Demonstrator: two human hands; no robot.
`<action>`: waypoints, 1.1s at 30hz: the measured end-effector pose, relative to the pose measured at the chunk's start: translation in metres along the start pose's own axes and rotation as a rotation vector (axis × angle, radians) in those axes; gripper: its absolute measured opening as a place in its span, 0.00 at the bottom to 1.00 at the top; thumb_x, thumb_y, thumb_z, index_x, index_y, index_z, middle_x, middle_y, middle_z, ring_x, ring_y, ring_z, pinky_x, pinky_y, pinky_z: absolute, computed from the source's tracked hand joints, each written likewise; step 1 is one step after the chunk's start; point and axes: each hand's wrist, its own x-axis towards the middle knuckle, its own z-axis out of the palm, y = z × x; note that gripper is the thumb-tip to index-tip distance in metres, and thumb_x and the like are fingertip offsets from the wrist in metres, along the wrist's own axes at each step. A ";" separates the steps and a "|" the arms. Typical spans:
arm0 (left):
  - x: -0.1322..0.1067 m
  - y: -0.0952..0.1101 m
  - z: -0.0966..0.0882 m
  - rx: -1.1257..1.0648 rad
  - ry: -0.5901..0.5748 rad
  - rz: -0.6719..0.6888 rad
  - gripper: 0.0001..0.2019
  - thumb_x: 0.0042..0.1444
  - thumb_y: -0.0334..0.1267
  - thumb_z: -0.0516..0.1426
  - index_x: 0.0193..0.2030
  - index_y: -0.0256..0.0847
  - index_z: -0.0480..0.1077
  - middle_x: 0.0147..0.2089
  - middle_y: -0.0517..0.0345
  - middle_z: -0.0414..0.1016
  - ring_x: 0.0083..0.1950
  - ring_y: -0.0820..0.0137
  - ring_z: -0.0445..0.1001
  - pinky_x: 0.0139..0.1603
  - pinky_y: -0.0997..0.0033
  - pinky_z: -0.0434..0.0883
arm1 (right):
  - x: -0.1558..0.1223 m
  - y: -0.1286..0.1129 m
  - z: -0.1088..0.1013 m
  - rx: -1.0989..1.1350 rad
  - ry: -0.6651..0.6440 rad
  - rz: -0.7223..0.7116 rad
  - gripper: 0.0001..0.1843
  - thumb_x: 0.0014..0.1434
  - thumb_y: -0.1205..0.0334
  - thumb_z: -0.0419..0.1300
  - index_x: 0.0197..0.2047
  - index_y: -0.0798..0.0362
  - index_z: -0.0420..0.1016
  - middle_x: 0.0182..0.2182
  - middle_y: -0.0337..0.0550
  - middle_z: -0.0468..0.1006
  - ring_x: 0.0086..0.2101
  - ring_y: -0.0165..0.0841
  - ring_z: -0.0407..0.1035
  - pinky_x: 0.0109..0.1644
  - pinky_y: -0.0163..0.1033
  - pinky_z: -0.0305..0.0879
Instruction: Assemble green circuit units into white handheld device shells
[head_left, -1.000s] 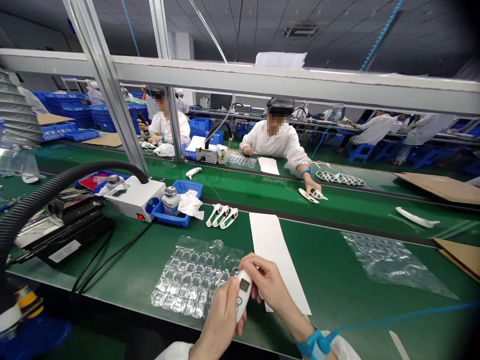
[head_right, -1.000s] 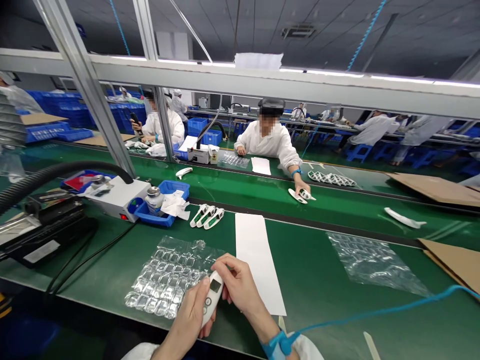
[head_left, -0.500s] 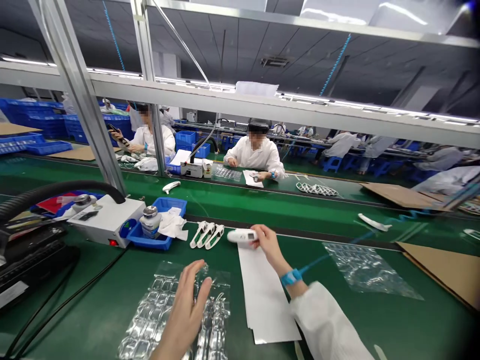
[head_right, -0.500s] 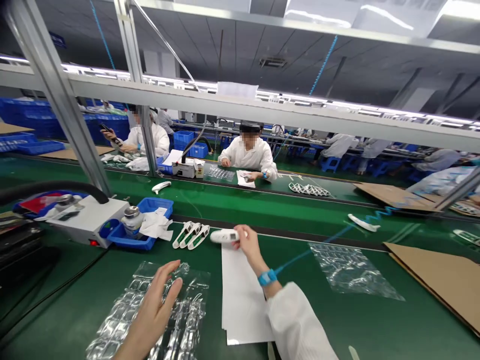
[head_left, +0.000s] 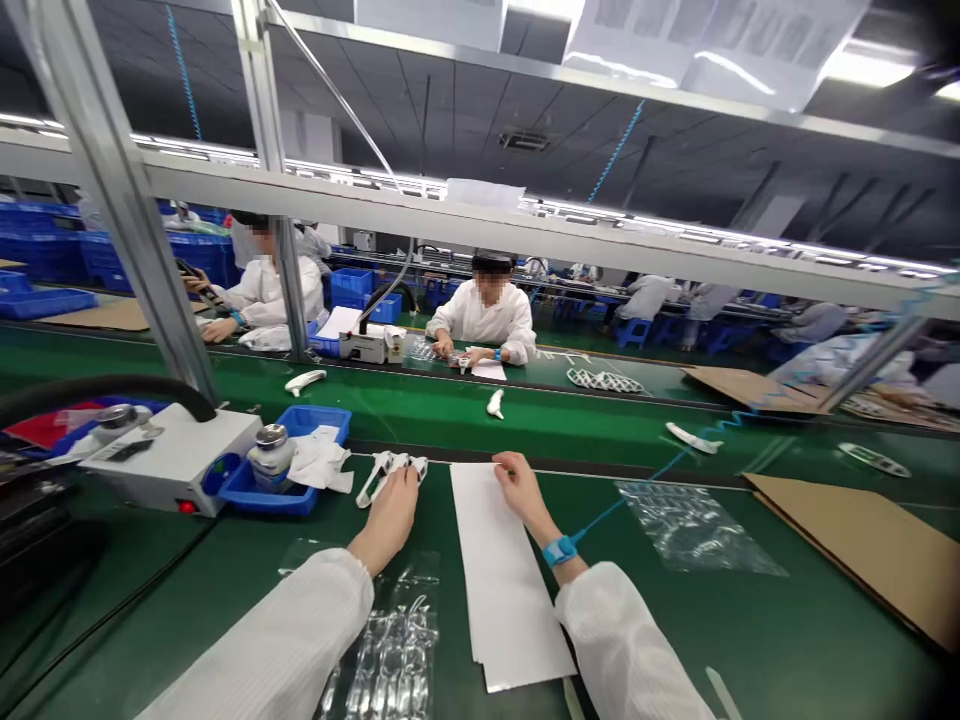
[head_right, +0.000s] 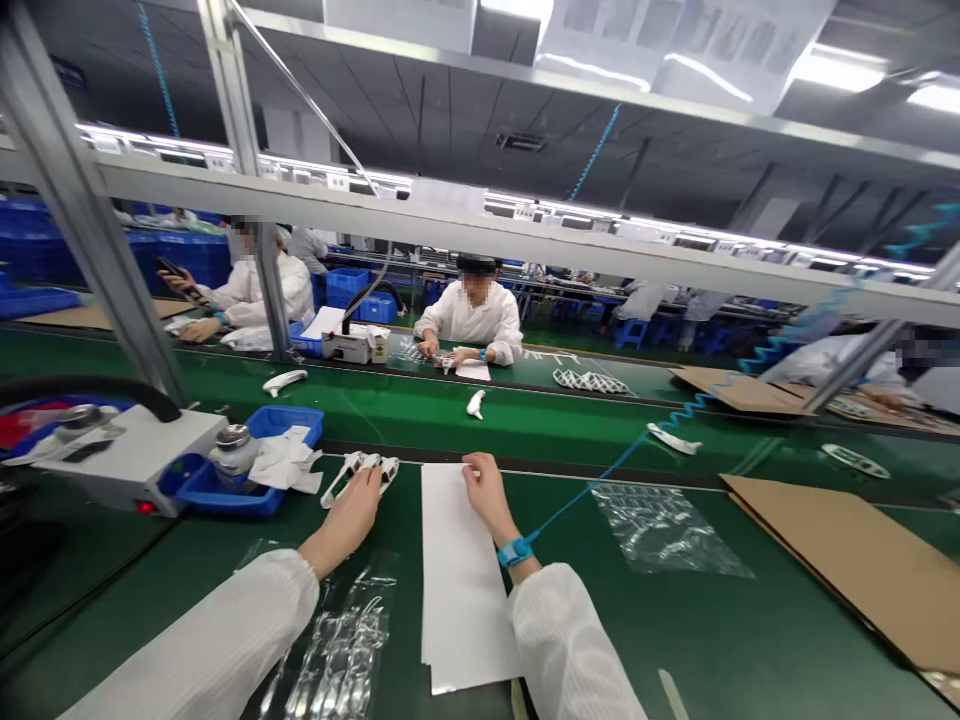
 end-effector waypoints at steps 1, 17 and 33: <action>0.002 0.001 0.003 0.027 -0.007 -0.009 0.18 0.56 0.18 0.50 0.52 0.32 0.64 0.51 0.45 0.70 0.55 0.59 0.70 0.54 0.56 0.70 | -0.006 -0.004 -0.001 -0.011 -0.013 -0.019 0.09 0.57 0.62 0.54 0.38 0.52 0.75 0.44 0.50 0.71 0.40 0.37 0.71 0.38 0.40 0.71; -0.004 -0.001 -0.003 0.153 -0.024 -0.105 0.14 0.60 0.29 0.56 0.53 0.36 0.66 0.52 0.50 0.71 0.45 0.66 0.75 0.44 0.62 0.75 | -0.054 -0.061 0.020 -0.005 -0.253 -0.125 0.10 0.60 0.63 0.53 0.38 0.52 0.75 0.39 0.46 0.75 0.38 0.35 0.71 0.39 0.39 0.67; -0.054 -0.066 -0.040 -0.071 0.188 0.074 0.14 0.58 0.41 0.50 0.45 0.37 0.70 0.51 0.42 0.71 0.53 0.53 0.71 0.56 0.51 0.70 | -0.050 0.031 -0.061 -0.187 0.173 0.128 0.11 0.64 0.58 0.55 0.38 0.56 0.74 0.38 0.45 0.76 0.36 0.35 0.71 0.41 0.42 0.69</action>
